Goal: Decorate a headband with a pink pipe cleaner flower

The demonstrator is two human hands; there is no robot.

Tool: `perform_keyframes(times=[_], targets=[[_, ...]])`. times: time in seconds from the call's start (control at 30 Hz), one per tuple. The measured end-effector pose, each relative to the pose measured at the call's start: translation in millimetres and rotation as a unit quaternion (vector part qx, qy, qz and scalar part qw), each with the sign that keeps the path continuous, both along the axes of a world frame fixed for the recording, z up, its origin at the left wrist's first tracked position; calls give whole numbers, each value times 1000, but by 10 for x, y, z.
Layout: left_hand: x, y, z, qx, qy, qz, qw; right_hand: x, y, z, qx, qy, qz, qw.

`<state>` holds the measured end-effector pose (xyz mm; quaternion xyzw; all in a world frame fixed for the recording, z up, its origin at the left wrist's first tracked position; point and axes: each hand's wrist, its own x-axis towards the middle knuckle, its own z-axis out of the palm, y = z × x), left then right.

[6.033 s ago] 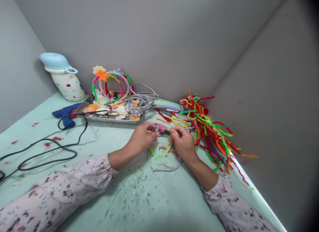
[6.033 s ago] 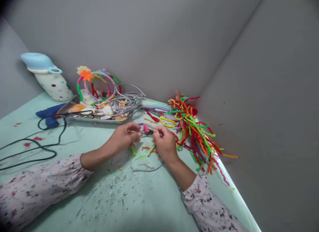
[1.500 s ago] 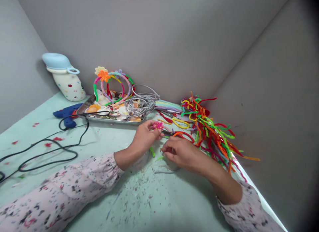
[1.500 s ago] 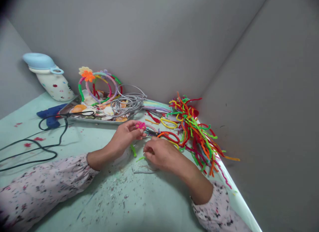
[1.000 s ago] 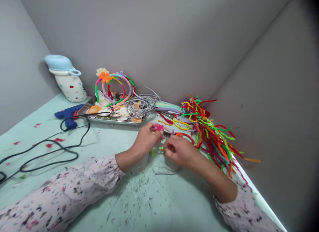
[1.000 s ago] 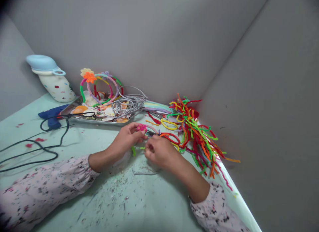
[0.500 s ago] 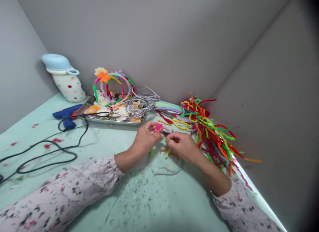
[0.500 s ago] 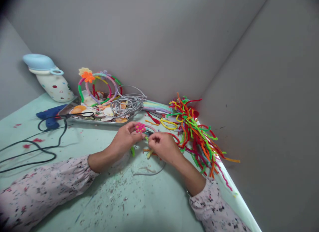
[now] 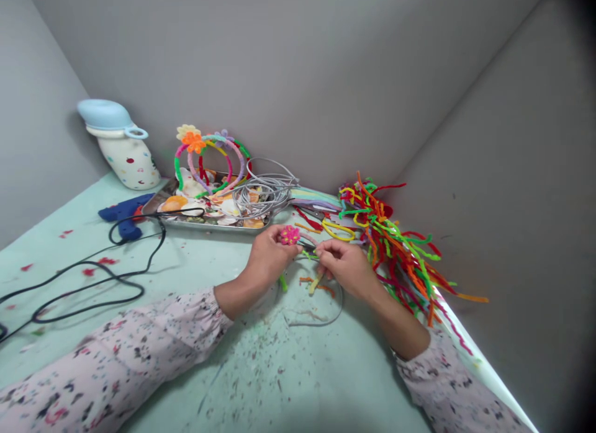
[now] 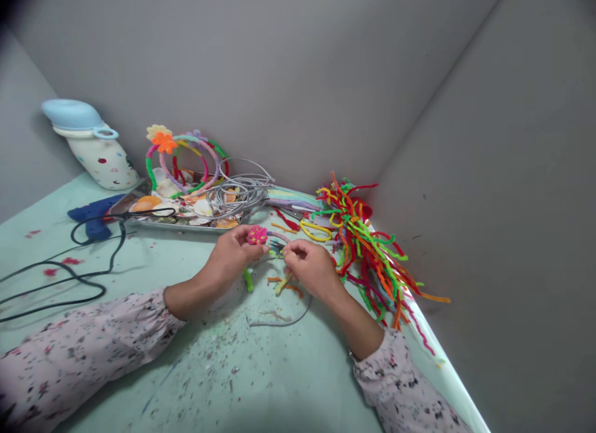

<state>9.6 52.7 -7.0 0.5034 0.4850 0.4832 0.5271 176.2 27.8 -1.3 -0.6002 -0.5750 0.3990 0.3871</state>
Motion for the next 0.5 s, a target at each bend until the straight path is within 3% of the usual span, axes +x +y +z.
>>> perform_keyframes(times=[0.17,0.3,0.5], targets=[[22,-13,-9,0,4,-50,999,5,-4,1,27,-7,10,1000],[42,-38,8,9,8,-95,995,18,-3,-5,108,-72,-1,992],[64,-86,25,6,-4,-122,993,-10,-63,31,253,-230,-3,940]])
